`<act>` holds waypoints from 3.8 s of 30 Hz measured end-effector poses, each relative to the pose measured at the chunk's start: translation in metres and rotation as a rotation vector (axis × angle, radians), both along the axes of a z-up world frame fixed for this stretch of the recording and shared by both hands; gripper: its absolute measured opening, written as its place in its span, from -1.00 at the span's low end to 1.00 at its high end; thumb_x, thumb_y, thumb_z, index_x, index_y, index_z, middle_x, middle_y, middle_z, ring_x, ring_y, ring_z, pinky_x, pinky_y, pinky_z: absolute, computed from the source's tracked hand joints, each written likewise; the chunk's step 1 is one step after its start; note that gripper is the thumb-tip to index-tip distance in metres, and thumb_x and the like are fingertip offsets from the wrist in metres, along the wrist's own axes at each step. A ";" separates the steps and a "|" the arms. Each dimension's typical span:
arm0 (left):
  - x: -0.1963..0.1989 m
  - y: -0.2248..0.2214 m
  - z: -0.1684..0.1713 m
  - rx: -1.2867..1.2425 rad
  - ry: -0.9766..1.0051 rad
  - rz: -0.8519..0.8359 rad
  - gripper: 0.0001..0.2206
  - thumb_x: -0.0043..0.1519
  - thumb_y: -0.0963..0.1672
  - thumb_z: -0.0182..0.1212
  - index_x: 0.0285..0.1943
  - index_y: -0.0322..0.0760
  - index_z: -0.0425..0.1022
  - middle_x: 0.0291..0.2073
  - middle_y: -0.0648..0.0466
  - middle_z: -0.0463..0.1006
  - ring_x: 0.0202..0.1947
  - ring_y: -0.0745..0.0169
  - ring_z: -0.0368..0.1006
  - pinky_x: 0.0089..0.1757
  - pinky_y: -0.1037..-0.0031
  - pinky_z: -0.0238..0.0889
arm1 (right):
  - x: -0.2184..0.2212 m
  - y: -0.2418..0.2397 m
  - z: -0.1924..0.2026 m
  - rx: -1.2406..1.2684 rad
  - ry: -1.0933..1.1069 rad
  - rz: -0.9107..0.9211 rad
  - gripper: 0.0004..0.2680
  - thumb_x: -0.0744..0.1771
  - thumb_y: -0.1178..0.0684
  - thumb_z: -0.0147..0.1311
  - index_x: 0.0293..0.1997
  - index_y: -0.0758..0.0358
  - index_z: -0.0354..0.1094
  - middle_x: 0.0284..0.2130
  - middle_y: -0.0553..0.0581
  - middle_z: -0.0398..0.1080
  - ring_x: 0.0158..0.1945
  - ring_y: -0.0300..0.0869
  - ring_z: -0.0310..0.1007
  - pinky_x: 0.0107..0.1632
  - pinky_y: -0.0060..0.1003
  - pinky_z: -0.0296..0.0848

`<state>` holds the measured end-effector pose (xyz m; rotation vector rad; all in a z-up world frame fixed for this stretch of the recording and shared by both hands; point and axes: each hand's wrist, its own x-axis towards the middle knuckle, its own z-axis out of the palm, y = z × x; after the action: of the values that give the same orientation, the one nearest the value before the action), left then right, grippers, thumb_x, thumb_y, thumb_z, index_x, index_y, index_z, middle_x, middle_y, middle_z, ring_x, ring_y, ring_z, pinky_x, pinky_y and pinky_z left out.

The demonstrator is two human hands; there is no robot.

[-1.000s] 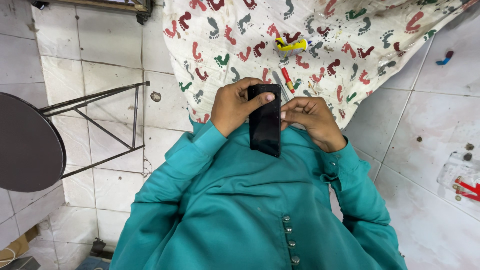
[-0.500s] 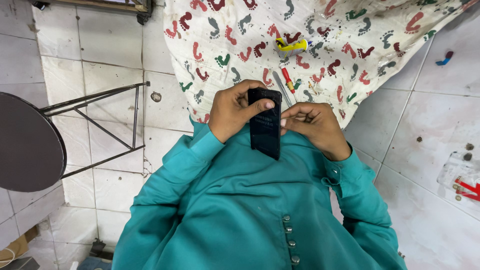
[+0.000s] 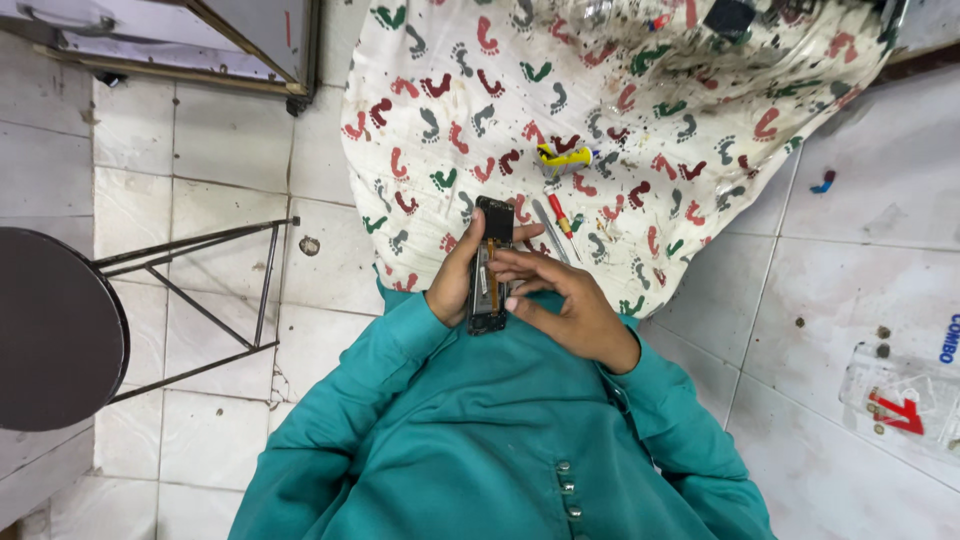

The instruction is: The person opens a smartphone, applies adhesive to the edges, and uses a screwdriver to adjust internal components. The person then closes the phone and inspects the exterior.

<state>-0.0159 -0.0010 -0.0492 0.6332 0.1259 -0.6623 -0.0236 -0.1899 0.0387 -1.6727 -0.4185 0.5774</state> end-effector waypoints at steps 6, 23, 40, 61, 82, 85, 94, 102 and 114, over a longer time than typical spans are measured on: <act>0.004 0.004 0.002 -0.112 0.084 0.068 -0.21 0.38 0.23 -0.33 0.52 -0.50 0.10 0.37 -0.22 0.34 0.30 -0.02 0.40 0.25 0.20 0.26 | 0.021 -0.003 0.012 -0.008 -0.044 -0.019 -0.66 0.36 0.21 0.11 0.32 0.28 0.31 0.14 0.16 0.50 0.13 -0.16 0.56 0.18 -0.25 0.52; 0.010 0.007 0.054 -0.474 0.000 0.148 -0.18 0.36 0.29 -0.37 0.62 -0.29 -0.02 0.50 -0.28 0.14 0.35 -0.26 0.26 0.31 -0.02 0.13 | 0.340 -0.112 0.009 -0.820 -1.302 -0.578 -0.68 0.28 0.16 0.27 0.11 0.36 0.32 0.06 0.37 0.31 0.14 0.30 0.17 0.19 0.20 0.16; 0.050 -0.008 0.024 -0.084 0.030 0.373 -0.29 0.34 0.16 0.09 0.52 -0.35 0.14 0.34 -0.25 0.37 0.25 -0.07 0.34 0.19 0.06 0.20 | 0.150 -0.082 0.036 -0.057 -0.813 -0.778 -0.79 0.48 0.12 0.36 -0.02 0.41 0.34 -0.14 0.15 0.43 -0.16 -0.26 0.46 -0.08 -0.43 0.51; 0.031 -0.027 0.098 -0.197 -0.314 0.709 -0.42 0.46 0.03 0.00 0.62 -0.13 -0.08 0.51 -0.22 0.14 0.45 -0.31 0.22 0.29 -0.04 0.24 | -0.020 -0.003 -0.010 0.393 0.138 -0.689 -0.86 0.39 0.24 0.13 -0.03 0.38 0.24 -0.21 0.19 0.48 -0.28 -0.18 0.57 -0.14 -0.26 0.65; 0.012 -0.015 0.094 0.095 -0.440 0.505 -0.54 0.50 -0.04 0.08 0.49 -0.35 0.14 0.26 -0.28 0.47 0.28 -0.15 0.48 0.25 0.17 0.40 | -0.011 -0.003 0.013 -0.150 -0.944 -0.749 -0.34 0.34 0.08 0.29 0.49 -0.08 -0.29 0.39 0.24 -0.02 0.45 0.00 0.12 0.40 -0.05 0.30; 0.009 -0.018 0.090 0.155 -0.513 0.476 -0.56 0.48 -0.08 0.15 0.45 -0.36 0.17 0.26 -0.28 0.48 0.23 -0.13 0.50 0.25 0.18 0.41 | -0.001 -0.006 0.026 -0.149 -1.095 -0.869 -0.29 0.33 -0.06 0.23 0.52 -0.18 -0.43 0.40 0.25 -0.05 0.44 0.05 0.07 0.43 0.05 0.29; 0.006 -0.018 0.090 0.240 -0.623 0.475 -0.64 0.46 -0.18 0.20 0.37 -0.30 0.18 0.24 -0.28 0.47 0.23 -0.09 0.47 0.22 0.27 0.36 | 0.003 -0.002 0.023 0.174 -0.088 -0.440 -0.56 0.47 0.02 0.01 0.53 0.31 -0.06 0.20 0.21 0.36 0.22 -0.20 0.38 0.32 -0.34 0.35; 0.016 -0.005 0.093 0.071 -0.447 0.460 -0.58 0.39 -0.21 0.24 0.31 -0.23 0.09 0.26 -0.23 0.47 0.25 -0.05 0.51 0.22 0.18 0.45 | 0.000 -0.009 0.013 -0.075 0.116 -0.340 -0.81 0.34 0.11 0.25 -0.01 0.39 0.45 -0.31 0.12 0.58 -0.25 -0.35 0.49 -0.16 -0.48 0.42; 0.024 0.036 0.103 0.556 -0.921 0.333 -0.82 0.26 -0.16 0.41 -0.07 -0.36 0.54 -0.11 -0.04 0.62 0.02 0.08 0.57 0.08 0.32 0.44 | 0.006 -0.021 0.068 -0.250 -0.847 -0.440 -0.83 0.27 0.28 0.36 -0.15 0.39 0.44 -0.23 0.24 0.53 -0.08 0.01 0.61 -0.07 -0.25 0.59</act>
<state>0.0076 0.0352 0.0542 1.3616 -0.4518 0.0449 -0.0177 -0.2107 0.1067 -2.1260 -0.5644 -0.4540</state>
